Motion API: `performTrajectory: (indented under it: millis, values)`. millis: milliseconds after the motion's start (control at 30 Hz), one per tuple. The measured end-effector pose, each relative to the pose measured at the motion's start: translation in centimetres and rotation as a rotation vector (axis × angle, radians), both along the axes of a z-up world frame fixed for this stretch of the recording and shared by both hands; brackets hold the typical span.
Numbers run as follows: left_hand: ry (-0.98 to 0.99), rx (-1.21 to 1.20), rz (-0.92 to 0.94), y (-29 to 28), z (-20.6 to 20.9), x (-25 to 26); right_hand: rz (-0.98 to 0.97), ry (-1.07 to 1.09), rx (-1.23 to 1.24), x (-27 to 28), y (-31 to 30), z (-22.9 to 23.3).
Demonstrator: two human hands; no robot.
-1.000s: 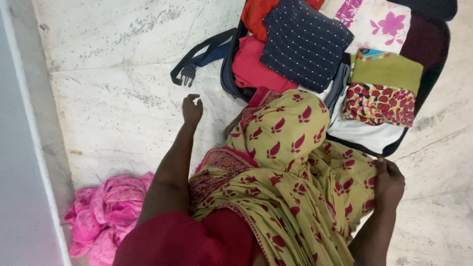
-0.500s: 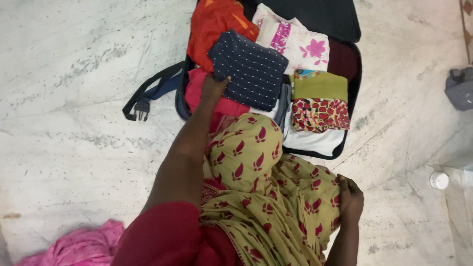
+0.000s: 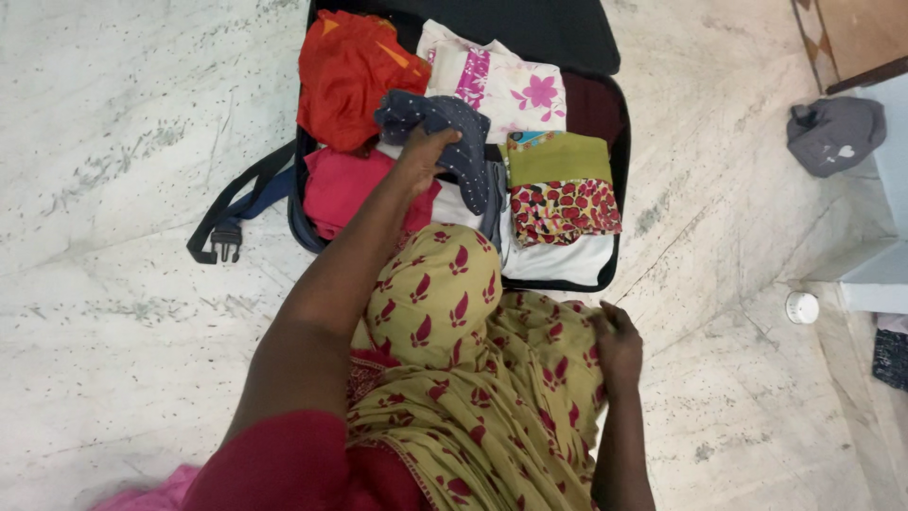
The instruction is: The person folds a green patterned cloth and a dark blue polka-dot cloth by hand and places them into an open suitcase containing other items.
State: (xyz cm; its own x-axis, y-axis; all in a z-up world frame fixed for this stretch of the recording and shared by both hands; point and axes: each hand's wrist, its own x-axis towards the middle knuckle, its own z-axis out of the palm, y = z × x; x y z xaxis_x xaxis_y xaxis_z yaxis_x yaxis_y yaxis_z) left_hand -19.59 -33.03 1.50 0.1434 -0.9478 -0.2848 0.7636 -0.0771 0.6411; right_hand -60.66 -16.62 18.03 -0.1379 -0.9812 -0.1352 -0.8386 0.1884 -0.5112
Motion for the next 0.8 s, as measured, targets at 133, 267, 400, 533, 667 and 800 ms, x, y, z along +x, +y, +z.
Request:
performTrajectory:
  millis: [133,267,400,533,667,800]
  values:
    - [-0.027,-0.003,-0.026,0.9,8.5,-5.8,0.126,0.243,0.024,6.9,-1.7,0.6]
    - [-0.011,-0.027,-0.133,5.0,15.2,-9.7,0.465,0.034,-0.568,13.1,-1.9,0.0]
    - [0.021,-0.155,-0.233,9.1,19.2,-9.4,0.113,-0.178,-0.15,11.8,-2.8,1.6]
    - [-0.193,-0.056,-0.46,15.1,18.6,-6.0,0.44,0.224,-0.639,6.5,-0.6,5.9]
    - [-0.494,0.08,-0.761,23.7,15.4,-4.3,0.634,0.499,-0.3,4.2,6.5,7.2]
    - [-0.998,0.182,-1.004,28.4,14.5,-3.8,0.715,0.348,0.245,6.4,11.0,5.8]
